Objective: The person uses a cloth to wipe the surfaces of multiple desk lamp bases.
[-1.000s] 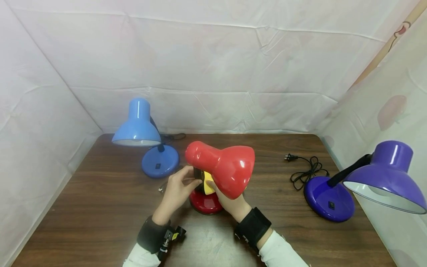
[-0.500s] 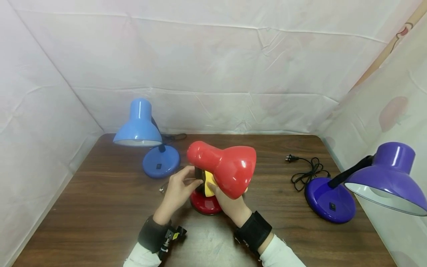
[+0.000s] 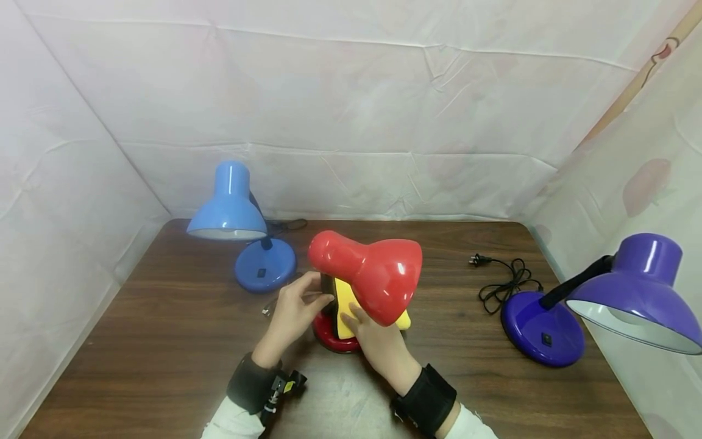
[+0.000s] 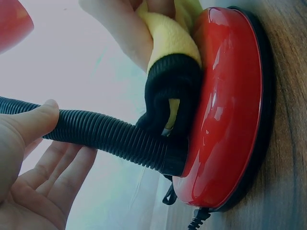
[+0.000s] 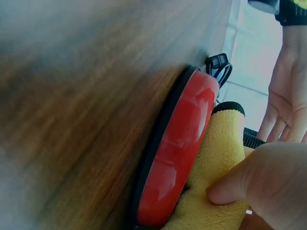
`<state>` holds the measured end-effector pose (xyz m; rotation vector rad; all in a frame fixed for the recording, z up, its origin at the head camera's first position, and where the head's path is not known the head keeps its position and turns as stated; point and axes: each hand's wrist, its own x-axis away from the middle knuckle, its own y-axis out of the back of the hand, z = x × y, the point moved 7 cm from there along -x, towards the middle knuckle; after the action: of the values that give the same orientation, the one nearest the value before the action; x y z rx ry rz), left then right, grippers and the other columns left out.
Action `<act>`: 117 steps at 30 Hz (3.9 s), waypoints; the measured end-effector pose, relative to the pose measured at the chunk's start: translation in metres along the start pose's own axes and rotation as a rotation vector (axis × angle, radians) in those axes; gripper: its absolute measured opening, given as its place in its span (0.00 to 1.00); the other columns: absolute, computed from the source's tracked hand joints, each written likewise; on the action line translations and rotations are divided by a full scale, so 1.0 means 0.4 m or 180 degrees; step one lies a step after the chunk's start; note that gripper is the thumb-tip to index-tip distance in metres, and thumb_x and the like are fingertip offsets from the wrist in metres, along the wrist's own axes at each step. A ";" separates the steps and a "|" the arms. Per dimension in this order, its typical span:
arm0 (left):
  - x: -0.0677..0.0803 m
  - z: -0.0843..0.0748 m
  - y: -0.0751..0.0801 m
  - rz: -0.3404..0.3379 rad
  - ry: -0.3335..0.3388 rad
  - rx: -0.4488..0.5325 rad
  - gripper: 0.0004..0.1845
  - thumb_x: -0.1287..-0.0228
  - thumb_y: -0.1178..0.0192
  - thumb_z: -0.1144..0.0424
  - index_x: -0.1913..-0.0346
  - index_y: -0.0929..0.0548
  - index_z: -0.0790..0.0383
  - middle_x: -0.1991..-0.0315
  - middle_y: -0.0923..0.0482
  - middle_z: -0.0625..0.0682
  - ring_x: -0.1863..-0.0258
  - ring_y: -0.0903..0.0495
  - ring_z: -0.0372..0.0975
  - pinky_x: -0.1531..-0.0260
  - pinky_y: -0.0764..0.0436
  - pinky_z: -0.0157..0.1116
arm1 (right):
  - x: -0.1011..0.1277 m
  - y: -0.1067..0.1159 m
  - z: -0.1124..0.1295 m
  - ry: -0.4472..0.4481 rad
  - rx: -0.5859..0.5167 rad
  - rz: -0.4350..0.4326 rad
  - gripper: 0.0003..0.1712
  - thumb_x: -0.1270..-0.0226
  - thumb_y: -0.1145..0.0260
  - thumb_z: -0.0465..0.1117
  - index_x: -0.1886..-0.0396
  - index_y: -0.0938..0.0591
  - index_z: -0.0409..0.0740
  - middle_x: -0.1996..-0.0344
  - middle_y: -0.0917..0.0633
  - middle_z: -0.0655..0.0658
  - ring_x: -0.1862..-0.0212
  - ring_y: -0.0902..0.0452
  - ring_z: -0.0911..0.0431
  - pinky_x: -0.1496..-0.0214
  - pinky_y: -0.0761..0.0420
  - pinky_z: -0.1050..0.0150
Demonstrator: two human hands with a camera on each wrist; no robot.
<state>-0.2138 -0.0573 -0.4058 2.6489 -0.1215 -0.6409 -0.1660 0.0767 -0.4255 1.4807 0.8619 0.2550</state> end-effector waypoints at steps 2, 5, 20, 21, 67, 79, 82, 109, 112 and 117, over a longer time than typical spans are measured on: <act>0.000 0.001 0.000 -0.0002 -0.0004 0.0006 0.17 0.48 0.34 0.70 0.55 0.21 0.56 0.62 0.18 0.50 0.63 0.18 0.35 0.66 0.19 0.27 | 0.006 0.001 0.004 0.0010 0.0009 0.0043 0.23 0.54 0.26 0.37 0.53 0.16 0.50 0.53 0.16 0.44 0.49 0.21 0.48 0.45 0.25 0.49; -0.001 -0.001 -0.001 0.0004 -0.0022 0.0025 0.17 0.48 0.34 0.70 0.55 0.21 0.55 0.62 0.19 0.50 0.63 0.18 0.35 0.66 0.19 0.27 | 0.016 0.003 0.010 -0.0004 -0.0022 0.0123 0.24 0.53 0.27 0.36 0.52 0.17 0.51 0.52 0.17 0.45 0.48 0.22 0.48 0.45 0.24 0.52; 0.001 -0.006 0.002 -0.0026 -0.0050 0.0039 0.17 0.48 0.34 0.70 0.55 0.21 0.55 0.62 0.19 0.49 0.62 0.18 0.35 0.66 0.19 0.27 | 0.047 0.005 0.010 -0.0023 -0.0340 0.0150 0.25 0.53 0.27 0.33 0.51 0.19 0.48 0.50 0.18 0.46 0.46 0.23 0.51 0.50 0.21 0.59; 0.001 -0.007 0.002 -0.0027 -0.0052 0.0037 0.17 0.48 0.34 0.70 0.55 0.21 0.55 0.62 0.19 0.49 0.62 0.18 0.35 0.66 0.19 0.27 | 0.048 0.004 0.008 -0.0022 -0.0348 0.0149 0.25 0.52 0.27 0.34 0.51 0.19 0.48 0.50 0.18 0.46 0.46 0.23 0.51 0.49 0.21 0.59; 0.029 -0.008 0.004 -0.0452 -0.0015 -0.0241 0.17 0.51 0.30 0.67 0.56 0.19 0.54 0.61 0.18 0.48 0.63 0.17 0.38 0.69 0.17 0.41 | 0.119 0.163 -0.135 -0.0616 -0.0826 -0.0988 0.23 0.27 0.59 0.50 0.60 0.20 0.45 0.69 0.21 0.46 0.67 0.24 0.55 0.71 0.20 0.58; 0.017 -0.006 -0.005 -0.0483 -0.0042 -0.0377 0.16 0.51 0.31 0.69 0.57 0.19 0.56 0.64 0.19 0.49 0.63 0.17 0.39 0.67 0.17 0.35 | 0.137 0.179 -0.158 -0.0674 -0.0831 -0.1014 0.23 0.28 0.61 0.47 0.60 0.19 0.44 0.66 0.20 0.46 0.63 0.23 0.54 0.70 0.20 0.56; 0.011 -0.006 -0.008 -0.0449 -0.0091 -0.0449 0.15 0.50 0.32 0.69 0.57 0.20 0.56 0.64 0.19 0.49 0.63 0.18 0.38 0.66 0.17 0.33 | 0.144 0.184 -0.169 -0.0723 -0.0831 -0.1005 0.22 0.30 0.60 0.45 0.57 0.19 0.44 0.63 0.19 0.46 0.60 0.23 0.53 0.67 0.20 0.56; -0.078 0.036 -0.058 0.0056 -0.0153 -0.0306 0.15 0.44 0.36 0.68 0.53 0.21 0.57 0.58 0.20 0.51 0.60 0.19 0.38 0.64 0.19 0.28 | 0.159 0.201 -0.193 -0.0645 -0.0879 -0.1269 0.22 0.35 0.58 0.39 0.50 0.19 0.47 0.54 0.18 0.48 0.55 0.21 0.53 0.64 0.22 0.60; -0.091 0.041 -0.065 0.0145 -0.0172 -0.0273 0.15 0.43 0.37 0.68 0.52 0.22 0.57 0.58 0.20 0.51 0.59 0.19 0.39 0.63 0.19 0.28 | 0.159 0.203 -0.193 -0.0637 -0.0900 -0.1300 0.22 0.35 0.57 0.38 0.50 0.19 0.47 0.54 0.18 0.48 0.55 0.21 0.54 0.64 0.23 0.61; -0.106 0.042 -0.071 0.0227 -0.0220 -0.0256 0.15 0.42 0.37 0.67 0.51 0.22 0.57 0.57 0.20 0.51 0.59 0.19 0.39 0.62 0.19 0.29 | 0.161 0.203 -0.194 -0.0636 -0.0911 -0.1316 0.21 0.38 0.54 0.35 0.50 0.19 0.47 0.53 0.18 0.48 0.55 0.21 0.54 0.63 0.24 0.62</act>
<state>-0.2596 -0.0300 -0.4132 2.5340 -0.2049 -0.6991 -0.1430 0.1872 -0.3616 1.0161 0.9054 -0.0753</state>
